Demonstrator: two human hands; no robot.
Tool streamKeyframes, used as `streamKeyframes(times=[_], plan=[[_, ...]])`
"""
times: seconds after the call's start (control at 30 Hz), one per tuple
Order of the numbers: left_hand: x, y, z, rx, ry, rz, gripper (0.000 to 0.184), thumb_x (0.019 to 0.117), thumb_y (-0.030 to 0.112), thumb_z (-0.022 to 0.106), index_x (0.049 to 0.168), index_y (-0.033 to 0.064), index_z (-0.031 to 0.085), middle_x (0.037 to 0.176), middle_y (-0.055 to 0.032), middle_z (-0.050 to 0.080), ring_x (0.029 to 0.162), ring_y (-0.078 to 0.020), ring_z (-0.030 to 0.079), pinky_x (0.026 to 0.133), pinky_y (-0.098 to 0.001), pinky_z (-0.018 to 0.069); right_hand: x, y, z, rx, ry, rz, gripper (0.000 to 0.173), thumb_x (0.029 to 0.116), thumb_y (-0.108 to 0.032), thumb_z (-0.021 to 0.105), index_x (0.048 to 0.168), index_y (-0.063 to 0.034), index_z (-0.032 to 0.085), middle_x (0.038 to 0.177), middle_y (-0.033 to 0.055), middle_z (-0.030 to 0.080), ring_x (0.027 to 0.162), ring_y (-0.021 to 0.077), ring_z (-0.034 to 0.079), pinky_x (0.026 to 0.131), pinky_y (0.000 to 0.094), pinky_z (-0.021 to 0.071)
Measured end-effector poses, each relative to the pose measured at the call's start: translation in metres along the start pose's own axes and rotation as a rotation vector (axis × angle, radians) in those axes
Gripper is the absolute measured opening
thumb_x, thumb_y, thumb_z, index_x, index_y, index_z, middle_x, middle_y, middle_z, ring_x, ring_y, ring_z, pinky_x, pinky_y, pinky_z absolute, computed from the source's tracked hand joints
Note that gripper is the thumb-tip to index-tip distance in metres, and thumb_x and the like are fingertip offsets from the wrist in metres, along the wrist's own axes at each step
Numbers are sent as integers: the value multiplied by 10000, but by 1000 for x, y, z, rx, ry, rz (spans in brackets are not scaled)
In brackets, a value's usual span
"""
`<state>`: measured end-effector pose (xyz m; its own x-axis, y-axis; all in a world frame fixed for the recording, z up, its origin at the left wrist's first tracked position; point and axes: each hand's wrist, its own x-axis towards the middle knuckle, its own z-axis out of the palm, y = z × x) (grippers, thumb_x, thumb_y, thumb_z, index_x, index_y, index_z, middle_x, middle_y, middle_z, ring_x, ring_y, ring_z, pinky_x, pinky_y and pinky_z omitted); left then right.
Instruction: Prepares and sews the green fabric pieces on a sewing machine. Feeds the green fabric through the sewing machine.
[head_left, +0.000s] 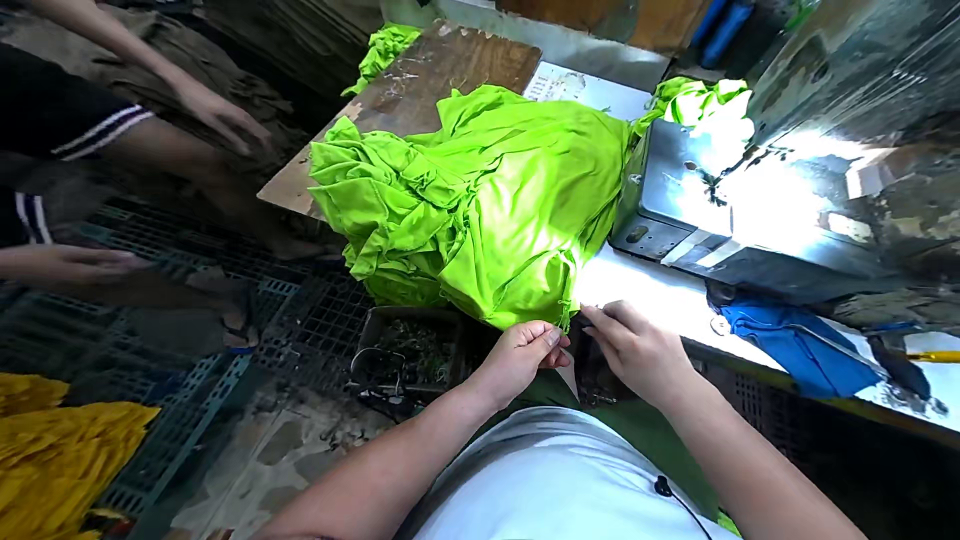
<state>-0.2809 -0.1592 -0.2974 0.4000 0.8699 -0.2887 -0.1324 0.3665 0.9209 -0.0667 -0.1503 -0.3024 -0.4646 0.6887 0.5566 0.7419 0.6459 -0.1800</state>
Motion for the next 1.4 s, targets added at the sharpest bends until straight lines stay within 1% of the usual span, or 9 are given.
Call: streamKeyframes(times=[0.3, 0.4, 0.47, 0.57, 0.73, 0.9, 0.97, 1.07, 1.4], plan=[[-6, 0, -11, 606, -195, 75, 253, 1052, 135, 515, 923, 13, 696, 785, 6, 651, 696, -41, 613, 703, -235, 538, 0, 1, 16, 97, -241, -230, 223, 942, -50, 571, 1053, -83, 762, 886, 85, 718, 766, 254, 703, 628, 387, 586], [-13, 29, -15, 1328, -414, -296, 287, 1040, 287, 586, 1186, 86, 728, 1106, -153, 723, 1049, -330, 684, 920, -564, 522, 1, 2, -8, 235, -787, 7, 286, 1017, -260, 600, 1200, -90, 739, 1051, 131, 714, 911, 310, 718, 744, 509, 590], [-14, 38, -12, 1455, -465, -352, 415, 997, 357, 663, 1315, 90, 671, 1286, -171, 654, 1192, -372, 628, 987, -609, 490, -3, 8, -16, 341, -576, 114, 467, 942, -483, 669, 1132, -64, 748, 947, 107, 717, 804, 238, 703, 700, 449, 595], [-17, 44, 3, 1208, -295, 157, 310, 968, 289, 711, 1071, -3, 719, 1030, -187, 709, 953, -332, 697, 859, -530, 556, 19, 14, -16, 286, -88, 354, 461, 956, -444, 646, 994, 10, 715, 735, 77, 639, 610, 144, 577, 570, 316, 512], [11, 27, 15, 1112, 169, 783, 293, 899, 262, 769, 868, -1, 644, 840, -131, 620, 687, -218, 647, 595, -337, 549, 52, 11, -5, 101, -144, 312, 345, 995, -301, 588, 847, -19, 719, 796, 128, 684, 720, 255, 674, 650, 432, 548], [15, 34, 10, 1145, 290, 759, 498, 823, 472, 812, 938, 12, 659, 895, -126, 622, 747, -223, 646, 623, -343, 548, 46, 7, -25, -40, -76, 196, 324, 987, -243, 545, 848, -21, 735, 771, 153, 690, 655, 336, 688, 522, 519, 516], [17, 44, 19, 1164, 306, 746, 606, 770, 539, 832, 1029, 14, 676, 994, -143, 661, 887, -261, 686, 701, -386, 581, 51, 4, -35, 61, -8, 187, 373, 1006, -304, 515, 819, -61, 727, 737, 75, 669, 637, 173, 632, 547, 349, 495], [25, 58, 38, 1095, 289, 875, 415, 828, 317, 818, 1065, 1, 690, 1014, -157, 692, 906, -271, 712, 722, -400, 600, 52, 1, -49, 396, 128, 211, 329, 1015, -295, 575, 847, -41, 699, 753, -24, 613, 670, -62, 519, 609, 100, 422], [3, 60, 80, 513, -378, 554, 106, 947, 11, 671, 989, -65, 731, 862, -111, 719, 779, -98, 674, 754, -241, 558, -32, 2, -93, 913, 303, 380, 73, 1005, -316, 653, 982, -300, 720, 842, -197, 654, 638, -92, 554, 550, 78, 462]])
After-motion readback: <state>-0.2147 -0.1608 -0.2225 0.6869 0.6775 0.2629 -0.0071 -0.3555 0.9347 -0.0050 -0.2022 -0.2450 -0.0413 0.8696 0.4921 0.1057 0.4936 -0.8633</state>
